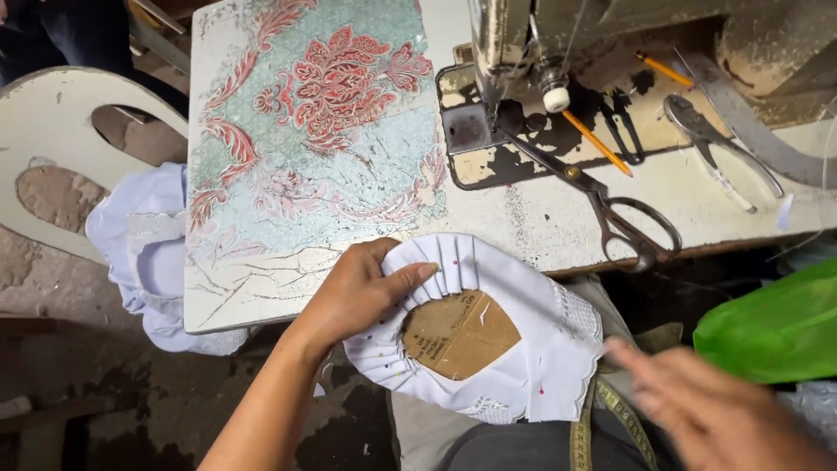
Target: The person pins a white fabric piece around a cardboard template, then uses a seam ripper to make small cuts along the pinned edge. The person repeats pinning and cutting actions on the same fabric piece.
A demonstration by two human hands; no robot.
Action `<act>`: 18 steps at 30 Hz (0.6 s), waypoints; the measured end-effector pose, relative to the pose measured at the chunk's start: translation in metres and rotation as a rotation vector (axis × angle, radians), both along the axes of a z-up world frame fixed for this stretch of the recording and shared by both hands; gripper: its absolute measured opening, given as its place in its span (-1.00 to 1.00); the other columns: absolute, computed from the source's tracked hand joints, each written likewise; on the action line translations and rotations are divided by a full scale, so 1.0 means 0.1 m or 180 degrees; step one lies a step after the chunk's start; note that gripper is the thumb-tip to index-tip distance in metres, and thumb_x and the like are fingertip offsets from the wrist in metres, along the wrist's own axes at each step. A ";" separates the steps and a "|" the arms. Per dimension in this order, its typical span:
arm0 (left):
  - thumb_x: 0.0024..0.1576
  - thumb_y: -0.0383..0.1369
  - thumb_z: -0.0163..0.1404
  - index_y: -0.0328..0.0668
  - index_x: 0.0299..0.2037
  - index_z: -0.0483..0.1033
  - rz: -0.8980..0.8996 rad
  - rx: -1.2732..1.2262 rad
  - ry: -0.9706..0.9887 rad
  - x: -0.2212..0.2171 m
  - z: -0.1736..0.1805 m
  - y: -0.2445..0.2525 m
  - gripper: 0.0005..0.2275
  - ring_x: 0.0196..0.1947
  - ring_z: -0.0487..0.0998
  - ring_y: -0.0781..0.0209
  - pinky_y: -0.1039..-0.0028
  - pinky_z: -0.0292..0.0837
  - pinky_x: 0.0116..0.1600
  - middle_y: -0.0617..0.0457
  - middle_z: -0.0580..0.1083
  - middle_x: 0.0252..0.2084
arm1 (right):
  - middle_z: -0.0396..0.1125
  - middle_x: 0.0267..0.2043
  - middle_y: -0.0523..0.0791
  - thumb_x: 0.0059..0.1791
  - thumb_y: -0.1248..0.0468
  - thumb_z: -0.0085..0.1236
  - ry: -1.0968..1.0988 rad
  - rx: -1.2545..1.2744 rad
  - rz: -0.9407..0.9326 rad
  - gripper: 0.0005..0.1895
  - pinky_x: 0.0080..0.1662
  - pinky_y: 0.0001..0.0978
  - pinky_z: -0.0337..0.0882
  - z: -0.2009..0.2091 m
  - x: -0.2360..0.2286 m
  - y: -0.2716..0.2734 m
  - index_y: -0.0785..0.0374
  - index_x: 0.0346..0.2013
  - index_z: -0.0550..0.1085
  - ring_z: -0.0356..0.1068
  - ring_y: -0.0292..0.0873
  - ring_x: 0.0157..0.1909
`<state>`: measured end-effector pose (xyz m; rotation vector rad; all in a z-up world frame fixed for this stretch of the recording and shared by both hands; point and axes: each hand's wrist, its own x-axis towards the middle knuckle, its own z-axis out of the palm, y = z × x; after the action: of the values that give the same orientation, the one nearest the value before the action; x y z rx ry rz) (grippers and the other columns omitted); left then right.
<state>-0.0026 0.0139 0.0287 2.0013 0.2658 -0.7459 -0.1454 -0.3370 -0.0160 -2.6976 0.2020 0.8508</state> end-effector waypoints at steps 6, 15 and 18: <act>0.20 -0.25 0.21 -0.09 -0.35 0.48 0.0098 -0.0130 0.0019 -0.03 -0.05 0.01 -0.80 -0.68 0.25 0.33 0.48 0.11 -0.55 0.15 0.34 -0.65 | 0.20 -0.33 -0.39 -0.03 0.12 0.09 -0.1448 0.0601 0.0954 -0.27 -0.39 -0.50 0.46 -0.55 -0.29 0.21 -0.30 0.46 0.23 0.35 -0.39 -0.43; 0.19 -0.23 0.21 -0.06 -0.38 0.45 -0.0005 -0.0106 -0.0153 -0.06 -0.05 0.00 -0.78 -0.71 0.22 0.36 0.49 0.07 -0.61 0.17 0.29 -0.68 | 0.32 -0.16 -0.42 -0.01 0.17 -0.05 -0.1536 0.0967 0.0662 -0.30 -0.24 -0.33 0.55 -0.72 -0.32 0.48 -0.35 0.45 0.20 0.48 -0.29 -0.24; 0.20 -0.22 0.20 -0.05 -0.40 0.43 -0.0110 -0.0066 -0.0269 -0.04 -0.08 0.01 -0.76 -0.71 0.23 0.38 0.49 0.09 -0.60 0.20 0.29 -0.67 | 0.35 0.23 -0.40 0.01 0.22 -0.02 -0.1854 0.1422 0.0387 -0.36 0.00 -0.37 0.48 -0.63 -0.29 0.70 -0.25 0.41 0.28 0.46 -0.27 0.18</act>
<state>-0.0066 0.0151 0.0203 2.0166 0.1735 -0.6812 -0.1744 -0.2671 -0.0793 -2.4126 -0.2547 0.0859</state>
